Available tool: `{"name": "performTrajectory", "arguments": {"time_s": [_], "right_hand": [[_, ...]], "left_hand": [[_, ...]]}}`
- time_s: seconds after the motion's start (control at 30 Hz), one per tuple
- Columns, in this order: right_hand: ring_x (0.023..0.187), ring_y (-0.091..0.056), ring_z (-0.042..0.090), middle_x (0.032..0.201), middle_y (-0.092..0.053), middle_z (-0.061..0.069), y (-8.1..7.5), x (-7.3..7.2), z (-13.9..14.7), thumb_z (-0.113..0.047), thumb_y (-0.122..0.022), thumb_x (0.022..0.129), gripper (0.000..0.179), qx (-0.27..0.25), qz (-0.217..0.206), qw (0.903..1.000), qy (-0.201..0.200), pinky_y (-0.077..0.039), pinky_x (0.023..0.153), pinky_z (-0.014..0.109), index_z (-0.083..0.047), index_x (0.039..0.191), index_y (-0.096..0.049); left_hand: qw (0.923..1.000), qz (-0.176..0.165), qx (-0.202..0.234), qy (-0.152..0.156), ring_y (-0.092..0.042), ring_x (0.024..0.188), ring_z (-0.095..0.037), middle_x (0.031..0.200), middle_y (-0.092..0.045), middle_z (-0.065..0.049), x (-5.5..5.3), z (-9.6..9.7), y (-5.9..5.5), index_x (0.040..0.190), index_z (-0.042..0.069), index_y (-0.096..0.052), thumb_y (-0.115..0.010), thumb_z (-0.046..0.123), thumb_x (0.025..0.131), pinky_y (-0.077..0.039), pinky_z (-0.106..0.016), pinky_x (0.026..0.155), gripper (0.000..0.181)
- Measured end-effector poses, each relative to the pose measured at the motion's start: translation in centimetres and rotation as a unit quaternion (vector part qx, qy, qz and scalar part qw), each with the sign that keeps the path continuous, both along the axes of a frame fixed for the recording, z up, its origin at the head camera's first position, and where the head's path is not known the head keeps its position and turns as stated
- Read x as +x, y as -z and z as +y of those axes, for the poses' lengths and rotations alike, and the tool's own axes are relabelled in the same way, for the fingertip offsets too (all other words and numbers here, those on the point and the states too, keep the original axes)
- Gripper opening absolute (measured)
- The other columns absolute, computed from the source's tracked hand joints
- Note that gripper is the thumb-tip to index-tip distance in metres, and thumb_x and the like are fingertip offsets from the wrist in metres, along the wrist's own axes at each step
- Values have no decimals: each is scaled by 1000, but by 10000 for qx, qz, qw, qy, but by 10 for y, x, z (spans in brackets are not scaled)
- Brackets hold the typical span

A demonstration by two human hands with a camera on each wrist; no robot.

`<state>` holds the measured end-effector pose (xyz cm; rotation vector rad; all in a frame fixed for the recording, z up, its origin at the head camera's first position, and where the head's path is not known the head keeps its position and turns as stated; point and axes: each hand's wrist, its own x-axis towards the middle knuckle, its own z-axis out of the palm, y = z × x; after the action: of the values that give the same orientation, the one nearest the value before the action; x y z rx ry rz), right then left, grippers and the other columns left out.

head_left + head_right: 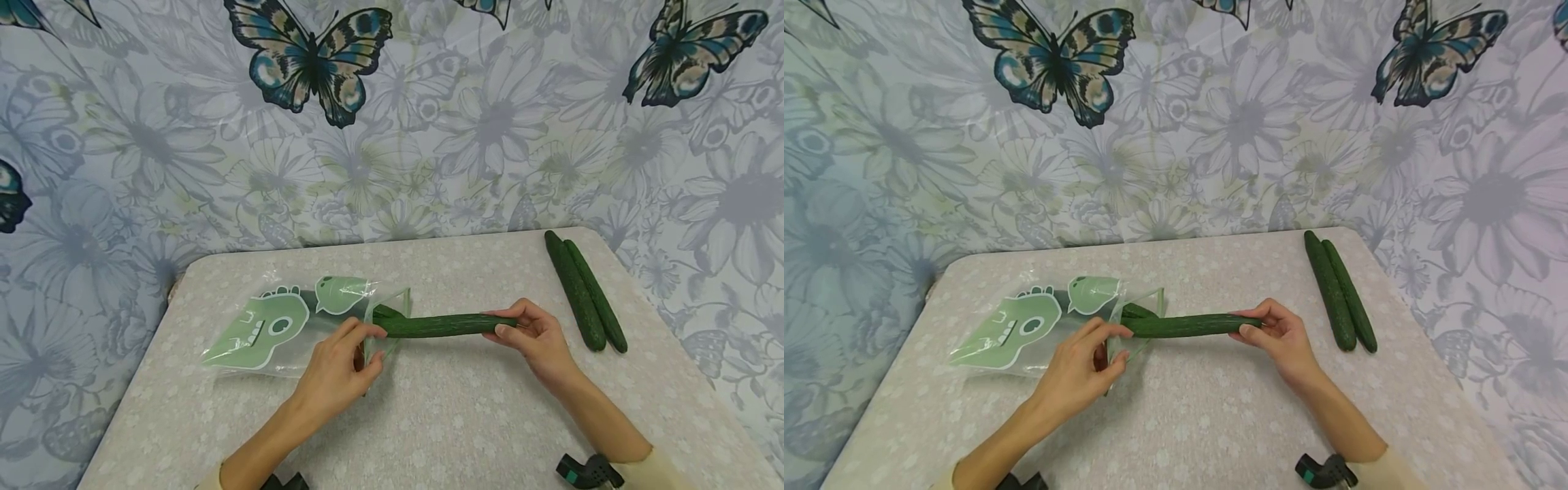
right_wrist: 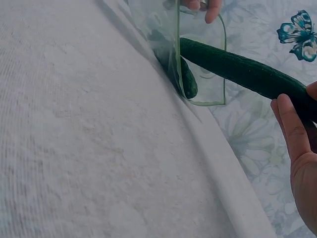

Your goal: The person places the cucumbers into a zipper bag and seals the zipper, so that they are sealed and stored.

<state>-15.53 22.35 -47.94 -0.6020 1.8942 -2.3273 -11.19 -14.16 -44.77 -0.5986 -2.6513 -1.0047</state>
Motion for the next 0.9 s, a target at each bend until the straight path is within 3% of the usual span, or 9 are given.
{"name": "performTrajectory", "arguments": {"time_s": [0.53, 0.9], "right_hand": [[115, -78, 18, 128, -77, 2, 6, -5, -32, 10, -60, 102, 18, -55, -231, 9995, -225, -65, 95, 36, -1, 116, -65], [114, -78, 18, 125, -77, 3, 7, -4, -57, 10, -62, 98, 20, -259, -816, 9963, -80, -64, 95, 34, -6, 108, -67]], "left_hand": [[10000, 67, 17, -5, -46, 65, 4, 90, -55, 11, 1, 0, 1, 117, 17, -75, -81, 12, 91, -43, -18, 57, 27], [10000, 64, 64, 19, -47, 65, 4, 90, -58, 6, 1, 0, 0, 117, 19, -75, -80, 12, 91, -43, -18, 57, 27]]}}
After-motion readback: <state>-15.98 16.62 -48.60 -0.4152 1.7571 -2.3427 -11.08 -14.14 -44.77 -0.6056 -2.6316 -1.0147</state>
